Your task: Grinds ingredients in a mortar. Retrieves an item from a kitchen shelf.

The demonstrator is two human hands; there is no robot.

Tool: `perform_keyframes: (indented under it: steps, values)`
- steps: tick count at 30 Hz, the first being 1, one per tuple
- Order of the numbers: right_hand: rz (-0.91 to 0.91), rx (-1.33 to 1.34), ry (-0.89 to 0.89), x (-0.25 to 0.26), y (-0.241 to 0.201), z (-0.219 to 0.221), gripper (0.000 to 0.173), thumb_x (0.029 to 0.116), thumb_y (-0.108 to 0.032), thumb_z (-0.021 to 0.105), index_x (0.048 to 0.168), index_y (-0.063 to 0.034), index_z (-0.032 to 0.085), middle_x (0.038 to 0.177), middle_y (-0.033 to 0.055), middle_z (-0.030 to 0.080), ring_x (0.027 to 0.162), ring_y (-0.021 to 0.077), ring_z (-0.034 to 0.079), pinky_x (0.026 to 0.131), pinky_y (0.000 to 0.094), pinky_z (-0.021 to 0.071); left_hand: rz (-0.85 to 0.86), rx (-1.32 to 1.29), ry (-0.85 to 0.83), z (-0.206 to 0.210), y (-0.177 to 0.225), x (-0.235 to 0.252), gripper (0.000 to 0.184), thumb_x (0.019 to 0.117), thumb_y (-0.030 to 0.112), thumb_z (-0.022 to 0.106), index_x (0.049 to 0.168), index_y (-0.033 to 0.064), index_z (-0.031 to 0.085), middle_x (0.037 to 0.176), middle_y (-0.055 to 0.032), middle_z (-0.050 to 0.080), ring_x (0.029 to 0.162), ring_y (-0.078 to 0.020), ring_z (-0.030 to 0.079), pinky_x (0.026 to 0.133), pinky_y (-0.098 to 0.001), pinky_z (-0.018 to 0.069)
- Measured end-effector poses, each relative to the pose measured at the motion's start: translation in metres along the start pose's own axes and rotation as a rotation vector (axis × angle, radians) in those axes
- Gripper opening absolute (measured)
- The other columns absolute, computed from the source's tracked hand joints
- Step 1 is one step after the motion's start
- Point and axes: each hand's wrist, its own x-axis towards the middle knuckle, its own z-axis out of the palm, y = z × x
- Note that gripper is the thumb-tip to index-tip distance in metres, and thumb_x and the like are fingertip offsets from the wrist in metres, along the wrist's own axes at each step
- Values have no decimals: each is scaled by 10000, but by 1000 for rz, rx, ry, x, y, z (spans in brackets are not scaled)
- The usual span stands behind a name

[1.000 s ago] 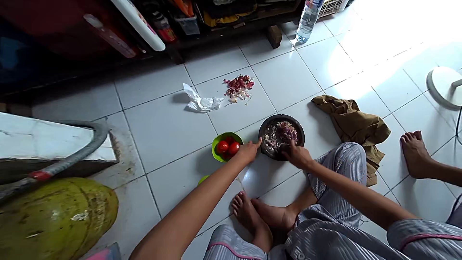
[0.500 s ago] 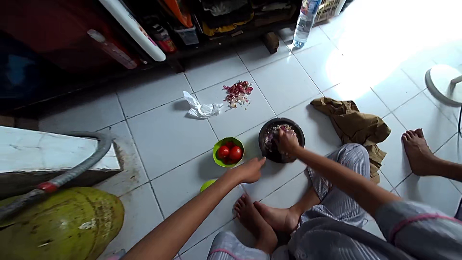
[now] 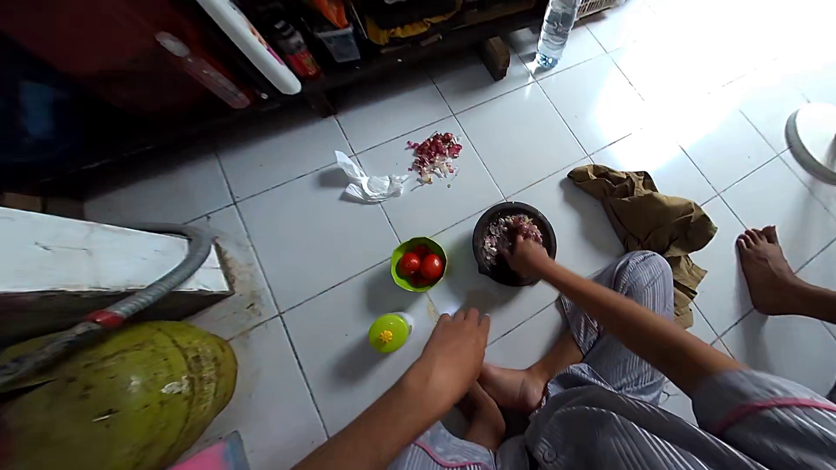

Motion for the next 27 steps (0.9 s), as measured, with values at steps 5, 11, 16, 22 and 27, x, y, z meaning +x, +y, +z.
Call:
perform_keyframes:
  steps: [5,11,16,22,27]
  values:
    - [-17,8,33,13,-8,-10,642,1075,-477,472,1460,37,464,1272,304,646,1202,471,633,982,646,496,-13,36,-163,2,8,-3,475,1113,200,381,1526,-35,379,1486,-289,456,1351,-445,484,1086,-587,382]
    - [-78,-55,-85,-4,20,-16,619,1032,-489,558,1229,92,635,1213,311,655,1168,461,637,965,650,493,77,-27,-28,13,4,-6,451,1106,177,386,1516,-8,419,1475,-255,484,1338,-424,502,1081,-560,398]
    - [-27,-153,26,-14,3,-4,586,1084,-432,479,1336,94,531,1228,307,657,1169,464,649,955,613,510,-101,-45,-189,24,4,-5,501,1109,237,414,1523,-42,381,1501,-292,445,1382,-455,449,1102,-592,360]
    - [-19,-44,-55,12,-2,-20,548,1051,-432,536,1202,80,660,1235,312,651,1189,472,625,967,679,483,142,-7,-31,24,36,-15,458,1069,125,476,1494,-40,436,1425,-272,518,1305,-441,519,1056,-569,413]
    - [1,-91,25,4,-12,-18,549,1077,-410,496,1320,77,568,1283,299,636,1215,465,621,970,642,493,42,-5,-207,25,51,-36,507,1109,178,403,1547,-63,322,1485,-324,440,1353,-483,460,1080,-592,367]
